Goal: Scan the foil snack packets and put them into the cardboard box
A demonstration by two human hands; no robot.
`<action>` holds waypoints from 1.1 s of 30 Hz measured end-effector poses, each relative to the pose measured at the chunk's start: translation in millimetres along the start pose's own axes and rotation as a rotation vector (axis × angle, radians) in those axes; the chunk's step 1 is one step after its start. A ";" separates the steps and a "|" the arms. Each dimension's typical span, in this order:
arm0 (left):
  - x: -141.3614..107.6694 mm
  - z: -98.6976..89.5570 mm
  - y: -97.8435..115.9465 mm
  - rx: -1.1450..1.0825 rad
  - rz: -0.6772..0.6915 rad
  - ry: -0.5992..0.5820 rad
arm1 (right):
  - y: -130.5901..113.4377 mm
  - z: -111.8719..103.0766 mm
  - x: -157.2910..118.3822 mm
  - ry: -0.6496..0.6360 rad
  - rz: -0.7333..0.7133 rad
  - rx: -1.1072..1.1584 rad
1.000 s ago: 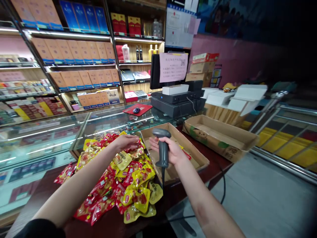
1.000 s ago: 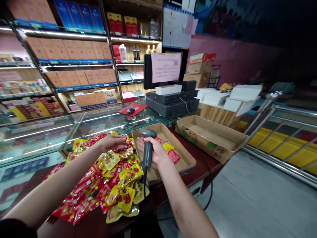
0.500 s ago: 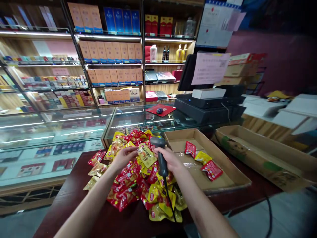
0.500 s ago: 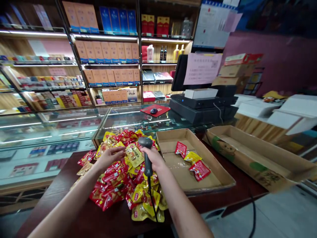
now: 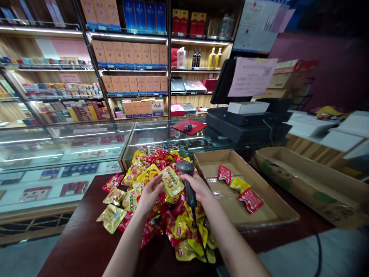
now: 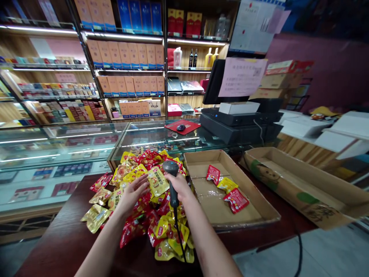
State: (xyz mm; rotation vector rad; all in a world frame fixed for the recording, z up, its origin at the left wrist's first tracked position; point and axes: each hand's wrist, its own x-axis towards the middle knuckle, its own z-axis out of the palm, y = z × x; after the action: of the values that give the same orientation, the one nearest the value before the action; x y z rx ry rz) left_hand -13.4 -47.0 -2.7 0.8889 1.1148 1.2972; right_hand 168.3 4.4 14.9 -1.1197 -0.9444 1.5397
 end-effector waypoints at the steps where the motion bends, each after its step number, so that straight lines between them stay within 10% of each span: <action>1: 0.1 -0.2 0.1 0.007 -0.004 -0.001 | -2.4 0.7 -1.7 0.000 0.009 0.014; 11: 2.4 19.2 14.0 0.066 0.000 -0.018 | -4.4 20.8 -12.0 -0.282 0.164 0.292; 20: 22.8 5.8 18.2 -0.176 -0.172 -0.069 | -0.8 26.3 8.3 0.044 -0.134 0.010; 33: 59.1 2.3 48.8 -0.242 -0.345 -0.239 | -11.6 17.4 12.3 0.216 -0.070 0.438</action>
State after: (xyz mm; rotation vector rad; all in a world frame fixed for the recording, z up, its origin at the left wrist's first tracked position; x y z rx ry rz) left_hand -28.0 16.7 37.4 0.6199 0.8567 0.9867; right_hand 153.4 18.2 28.1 -0.9031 -0.4646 1.4444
